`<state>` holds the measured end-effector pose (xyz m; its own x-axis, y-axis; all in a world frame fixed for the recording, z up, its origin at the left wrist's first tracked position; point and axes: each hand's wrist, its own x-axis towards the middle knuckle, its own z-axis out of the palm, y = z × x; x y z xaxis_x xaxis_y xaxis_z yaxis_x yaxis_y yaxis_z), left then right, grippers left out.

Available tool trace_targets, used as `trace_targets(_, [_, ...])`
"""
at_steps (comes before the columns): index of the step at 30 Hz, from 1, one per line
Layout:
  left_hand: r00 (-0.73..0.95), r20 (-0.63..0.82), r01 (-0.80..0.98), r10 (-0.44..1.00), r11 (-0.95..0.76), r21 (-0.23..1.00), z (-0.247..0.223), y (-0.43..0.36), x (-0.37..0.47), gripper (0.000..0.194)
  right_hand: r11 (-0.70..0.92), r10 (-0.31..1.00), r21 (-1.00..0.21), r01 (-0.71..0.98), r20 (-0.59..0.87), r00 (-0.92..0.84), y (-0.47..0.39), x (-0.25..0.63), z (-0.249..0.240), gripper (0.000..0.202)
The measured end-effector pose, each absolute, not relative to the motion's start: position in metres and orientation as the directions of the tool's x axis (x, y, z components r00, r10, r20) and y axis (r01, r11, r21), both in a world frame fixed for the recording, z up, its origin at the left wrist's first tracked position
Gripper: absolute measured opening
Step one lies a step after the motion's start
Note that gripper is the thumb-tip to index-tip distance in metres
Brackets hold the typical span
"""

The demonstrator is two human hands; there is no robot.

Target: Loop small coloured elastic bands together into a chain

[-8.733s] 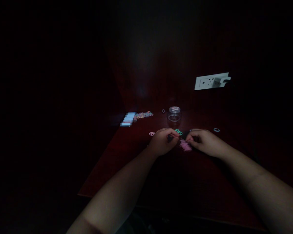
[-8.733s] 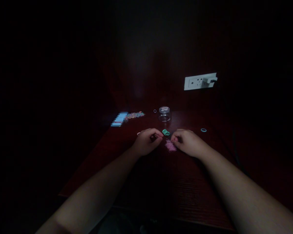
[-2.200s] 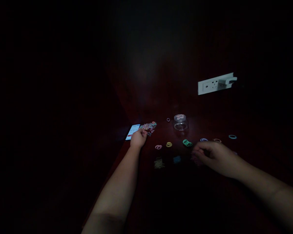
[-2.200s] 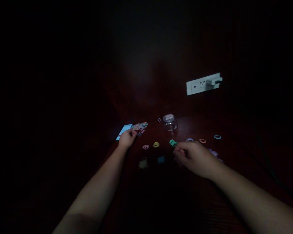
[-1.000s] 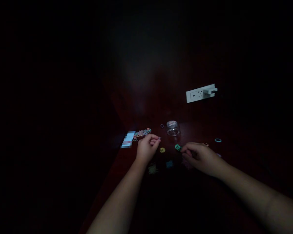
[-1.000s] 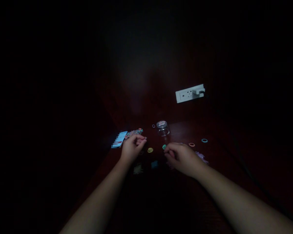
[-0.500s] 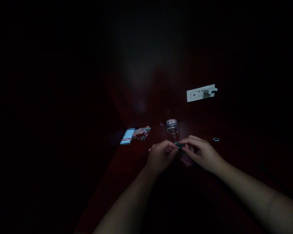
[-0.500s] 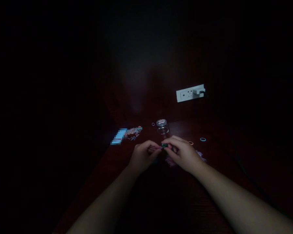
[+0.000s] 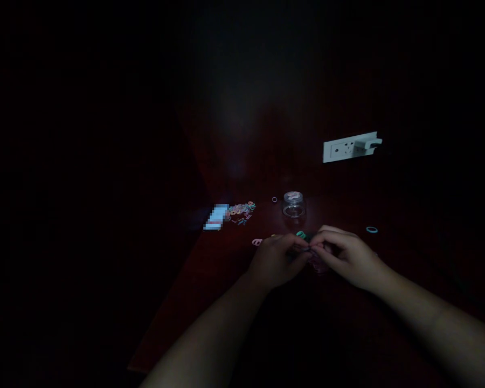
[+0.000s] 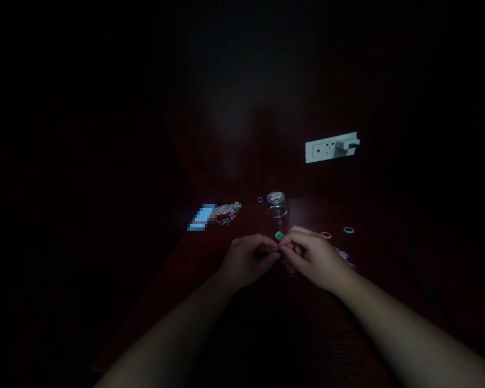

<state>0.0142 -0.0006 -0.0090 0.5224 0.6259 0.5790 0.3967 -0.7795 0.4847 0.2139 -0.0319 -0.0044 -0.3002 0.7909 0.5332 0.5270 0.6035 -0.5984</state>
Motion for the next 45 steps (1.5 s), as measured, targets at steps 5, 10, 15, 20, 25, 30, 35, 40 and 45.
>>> trace_targets(5, [0.541, 0.620, 0.397, 0.568, -0.823, 0.407, -0.0062, 0.0022, 0.0121, 0.014, 0.592, 0.800, -0.604, 0.534, 0.519, -0.300, -0.0328, 0.2149, -0.0052, 0.016])
trace_targets(10, [0.570, 0.600, 0.428, 0.561, -0.827, 0.365, -0.0039, 0.0039, 0.0105, 0.010, 0.584, 0.807, -0.612, 0.534, 0.508, -0.300, -0.0330, 0.2144, -0.0049, 0.015])
trace_targets(15, [0.579, 0.584, 0.444, 0.570, -0.820, 0.361, -0.0025, 0.0036, 0.0089, 0.011, 0.574, 0.815, -0.614, 0.542, 0.494, -0.303, -0.0344, 0.2134, -0.0040, 0.015])
trace_targets(20, [0.576, 0.575, 0.460, 0.581, -0.812, 0.359, -0.0036, 0.0046, 0.0081, 0.013, 0.560, 0.823, -0.615, 0.555, 0.487, -0.290, -0.0353, 0.2136, -0.0040, 0.017])
trace_targets(25, [0.585, 0.582, 0.447, 0.565, -0.823, 0.350, -0.0031, 0.0048, 0.0088, 0.011, 0.548, 0.835, -0.638, 0.540, 0.461, -0.302, -0.0350, 0.2137, -0.0058, 0.016])
trace_targets(30, [0.588, 0.587, 0.442, 0.557, -0.829, 0.343, -0.0036, 0.0049, 0.0078, 0.012, 0.532, 0.846, -0.676, 0.510, 0.448, -0.289, -0.0349, 0.2133, -0.0081, 0.015])
trace_targets(35, [0.595, 0.588, 0.428, 0.548, -0.835, 0.346, -0.0036, 0.0056, 0.0059, 0.012, 0.532, 0.846, -0.678, 0.507, 0.450, -0.285, -0.0346, 0.2128, -0.0086, 0.015])
trace_targets(40, [0.613, 0.570, 0.430, 0.547, -0.836, 0.340, -0.0014, 0.0048, 0.0052, 0.014, 0.524, 0.851, -0.685, 0.506, 0.437, -0.291, -0.0347, 0.2139, -0.0085, 0.015])
trace_targets(45, [0.607, 0.579, 0.430, 0.544, -0.838, 0.337, -0.0008, 0.0039, 0.0055, 0.011, 0.520, 0.854, -0.695, 0.496, 0.434, -0.287, -0.0360, 0.2140, -0.0068, 0.014])
